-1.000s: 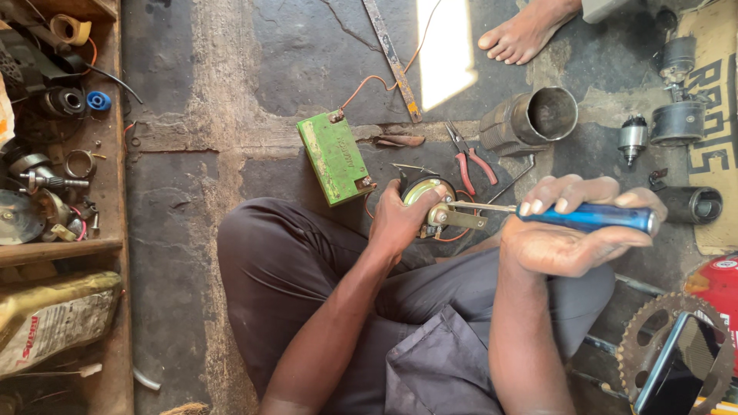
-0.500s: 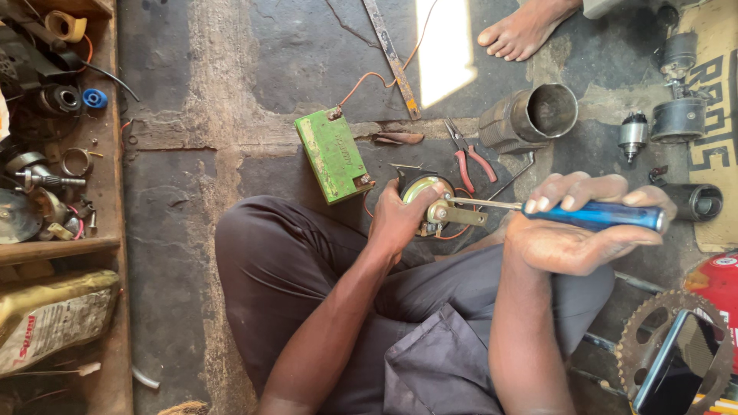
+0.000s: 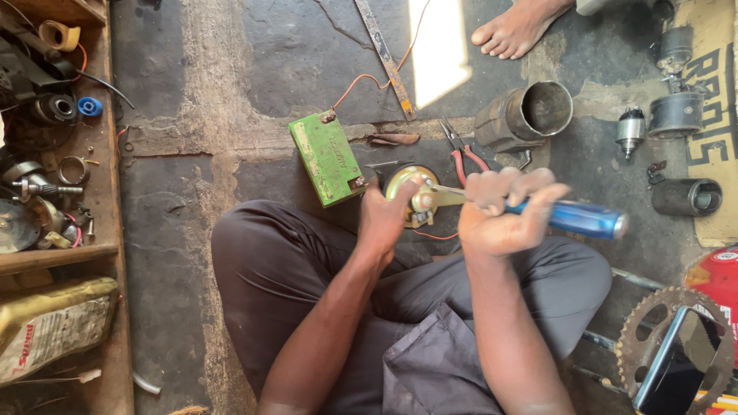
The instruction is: The person sits on the floor and uses a screwdriver to adjust a small electrical component connected to a green battery. They repeatedly tighten a screw and test the connection by touching a wire to the component.
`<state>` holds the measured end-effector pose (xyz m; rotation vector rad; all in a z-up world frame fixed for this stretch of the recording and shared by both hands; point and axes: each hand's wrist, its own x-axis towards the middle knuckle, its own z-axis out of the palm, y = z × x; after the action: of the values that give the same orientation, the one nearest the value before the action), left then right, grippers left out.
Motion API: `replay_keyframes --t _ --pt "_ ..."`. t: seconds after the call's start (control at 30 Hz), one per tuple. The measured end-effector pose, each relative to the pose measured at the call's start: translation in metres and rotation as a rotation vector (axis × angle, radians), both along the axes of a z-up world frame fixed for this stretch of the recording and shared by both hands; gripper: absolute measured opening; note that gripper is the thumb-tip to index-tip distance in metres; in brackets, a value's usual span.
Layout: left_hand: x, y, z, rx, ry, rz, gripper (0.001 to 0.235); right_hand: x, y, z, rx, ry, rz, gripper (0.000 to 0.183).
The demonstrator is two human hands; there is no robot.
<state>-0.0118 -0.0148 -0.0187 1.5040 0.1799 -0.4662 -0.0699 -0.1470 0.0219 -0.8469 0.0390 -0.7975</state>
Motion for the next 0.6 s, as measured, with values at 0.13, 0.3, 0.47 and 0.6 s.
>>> replay_keyframes --t 0.13,0.3,0.47,0.6 --pt "-0.006 -0.001 0.009 -0.004 0.014 -0.042 0.077 -0.007 -0.019 0.007 0.05 -0.026 -0.025 0.058" --pt "-0.006 -0.001 0.02 -0.05 0.047 -0.045 0.073 -0.005 -0.024 0.013 0.082 -0.021 -0.016 0.06" --pt "-0.005 -0.001 0.02 -0.025 0.041 -0.019 0.079 0.0 -0.014 0.009 0.092 0.035 -0.05 0.058" --pt "-0.007 -0.001 0.018 -0.08 0.016 -0.012 0.071 0.001 -0.011 0.007 0.071 0.058 -0.074 0.057"
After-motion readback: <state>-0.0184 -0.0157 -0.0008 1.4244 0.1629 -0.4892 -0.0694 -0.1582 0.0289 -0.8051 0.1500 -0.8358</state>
